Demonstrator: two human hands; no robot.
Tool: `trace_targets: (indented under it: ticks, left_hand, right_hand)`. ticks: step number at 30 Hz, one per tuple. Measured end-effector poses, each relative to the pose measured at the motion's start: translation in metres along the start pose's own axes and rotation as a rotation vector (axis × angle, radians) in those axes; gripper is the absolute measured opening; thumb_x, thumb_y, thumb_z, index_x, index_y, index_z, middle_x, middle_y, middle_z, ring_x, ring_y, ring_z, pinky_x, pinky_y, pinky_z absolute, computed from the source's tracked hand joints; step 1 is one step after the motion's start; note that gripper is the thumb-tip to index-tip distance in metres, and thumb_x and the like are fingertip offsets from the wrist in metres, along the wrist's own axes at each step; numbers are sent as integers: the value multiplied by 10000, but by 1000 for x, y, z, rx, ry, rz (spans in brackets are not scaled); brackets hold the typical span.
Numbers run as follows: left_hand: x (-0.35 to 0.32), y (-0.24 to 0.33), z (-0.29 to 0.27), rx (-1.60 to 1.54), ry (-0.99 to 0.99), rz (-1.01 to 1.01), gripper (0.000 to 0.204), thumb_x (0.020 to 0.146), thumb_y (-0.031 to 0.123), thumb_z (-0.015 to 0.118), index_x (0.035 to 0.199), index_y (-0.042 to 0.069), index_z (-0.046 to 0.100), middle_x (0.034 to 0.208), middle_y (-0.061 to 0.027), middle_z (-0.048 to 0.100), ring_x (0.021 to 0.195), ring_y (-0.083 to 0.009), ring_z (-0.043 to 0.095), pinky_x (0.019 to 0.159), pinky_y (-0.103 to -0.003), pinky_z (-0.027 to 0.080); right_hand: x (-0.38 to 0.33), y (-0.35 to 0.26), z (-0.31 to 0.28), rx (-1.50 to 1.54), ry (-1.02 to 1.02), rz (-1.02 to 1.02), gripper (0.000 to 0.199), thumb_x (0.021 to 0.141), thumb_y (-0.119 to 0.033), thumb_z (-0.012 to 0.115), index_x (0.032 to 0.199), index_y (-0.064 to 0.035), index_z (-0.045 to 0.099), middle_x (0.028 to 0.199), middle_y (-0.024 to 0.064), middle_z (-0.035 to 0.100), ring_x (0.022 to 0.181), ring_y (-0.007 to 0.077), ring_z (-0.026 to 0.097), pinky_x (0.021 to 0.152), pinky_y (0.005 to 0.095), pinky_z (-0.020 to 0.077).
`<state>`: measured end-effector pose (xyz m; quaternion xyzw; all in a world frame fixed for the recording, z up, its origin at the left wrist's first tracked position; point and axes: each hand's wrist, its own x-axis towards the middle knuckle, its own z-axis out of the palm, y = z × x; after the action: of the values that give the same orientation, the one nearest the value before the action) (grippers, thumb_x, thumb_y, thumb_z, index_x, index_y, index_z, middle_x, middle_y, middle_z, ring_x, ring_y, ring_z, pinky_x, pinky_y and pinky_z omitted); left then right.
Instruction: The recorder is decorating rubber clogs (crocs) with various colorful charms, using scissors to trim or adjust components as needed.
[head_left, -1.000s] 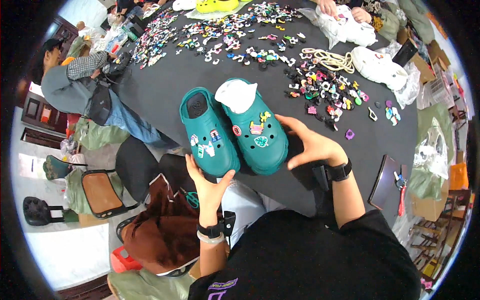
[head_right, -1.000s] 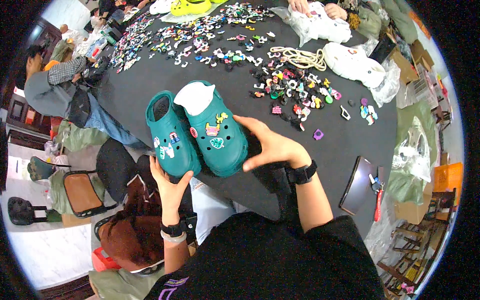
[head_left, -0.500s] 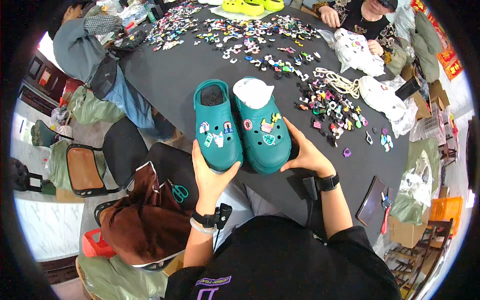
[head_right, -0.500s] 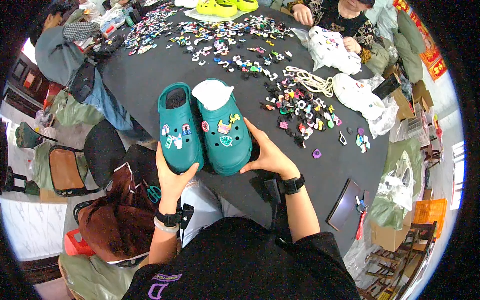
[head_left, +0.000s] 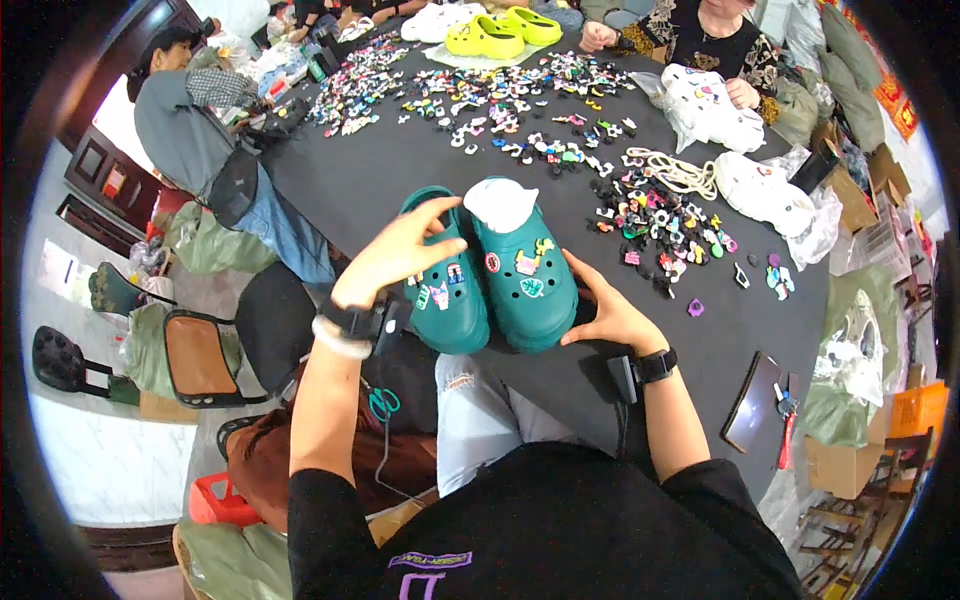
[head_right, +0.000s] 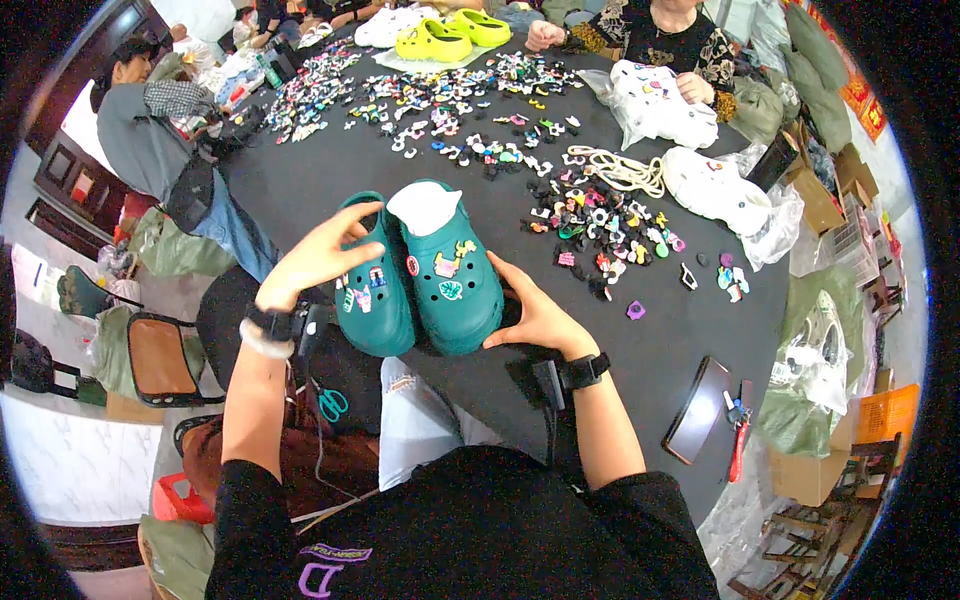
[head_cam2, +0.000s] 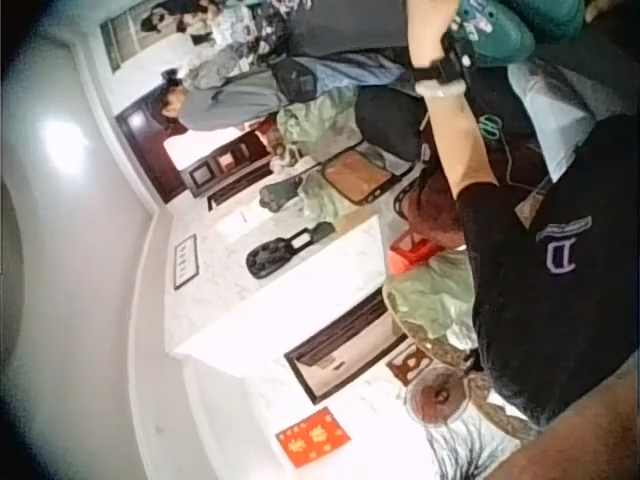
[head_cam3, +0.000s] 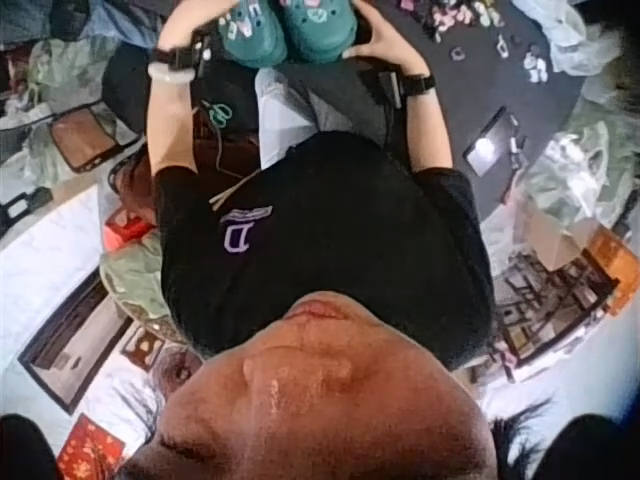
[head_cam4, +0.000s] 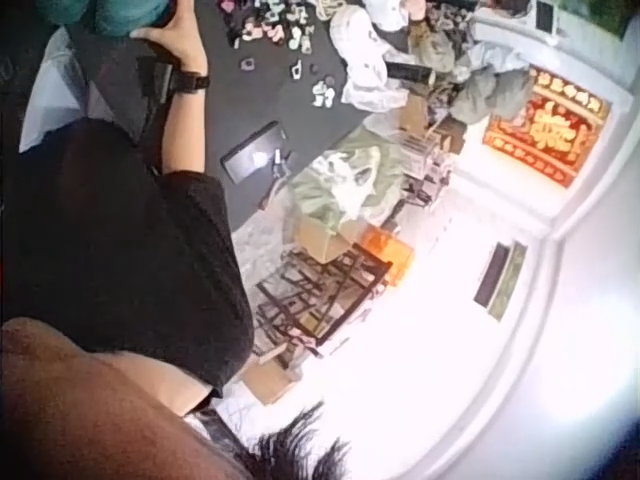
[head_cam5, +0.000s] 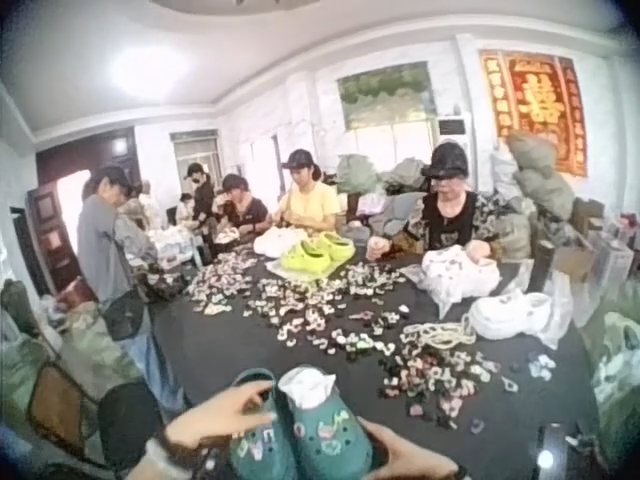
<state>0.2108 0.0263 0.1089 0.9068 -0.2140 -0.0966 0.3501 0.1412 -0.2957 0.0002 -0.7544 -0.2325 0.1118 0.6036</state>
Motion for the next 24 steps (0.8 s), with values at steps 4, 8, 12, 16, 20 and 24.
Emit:
trace_targets:
  ticks: [4,8,12,16,20,24]
  left_hand:
    - [31,6,4,-100,-241,-27,536,839,67,695,1302,70,425,796,-19,550,764,-102,539,691,-268,462]
    - [40,9,10,-114,-209,-142,482,810,-16,684,1210,89,437,844,-7,543,786,-77,520,708,-256,457]
    - [48,8,-4,-87,-412,79,491,827,7,681,1275,79,495,1115,3,529,958,-75,482,876,-278,441]
    - [67,15,-12,23,-630,135,420,899,174,671,1281,52,546,1159,-64,562,1103,-169,503,955,-318,405]
    - [87,27,-2,273,-774,-28,350,980,369,554,1029,24,583,942,-39,560,922,-125,513,816,-314,432]
    - [76,18,2,84,-614,72,290,969,321,584,920,38,627,780,41,537,795,-63,483,706,-273,424]
  right_hand:
    - [-9,7,-6,44,21,12,1208,561,-241,938,1529,-109,227,1544,118,278,1411,268,304,1136,421,331]
    - [-12,18,-10,53,32,-46,1199,564,-245,935,1526,-112,233,1539,121,282,1405,273,312,1133,429,339]
    - [-8,14,-11,60,17,-29,1199,559,-248,934,1526,-123,237,1524,126,298,1392,284,329,1126,438,350]
    - [-4,11,-10,25,22,-41,1203,551,-240,936,1526,-129,239,1521,127,301,1387,290,334,1127,440,350]
    - [0,11,-7,46,14,-51,1199,554,-234,937,1526,-131,242,1521,125,301,1388,285,334,1127,439,349]
    - [-3,19,-11,46,49,-128,1169,585,-222,929,1527,-137,241,1522,122,301,1376,283,356,1124,444,355]
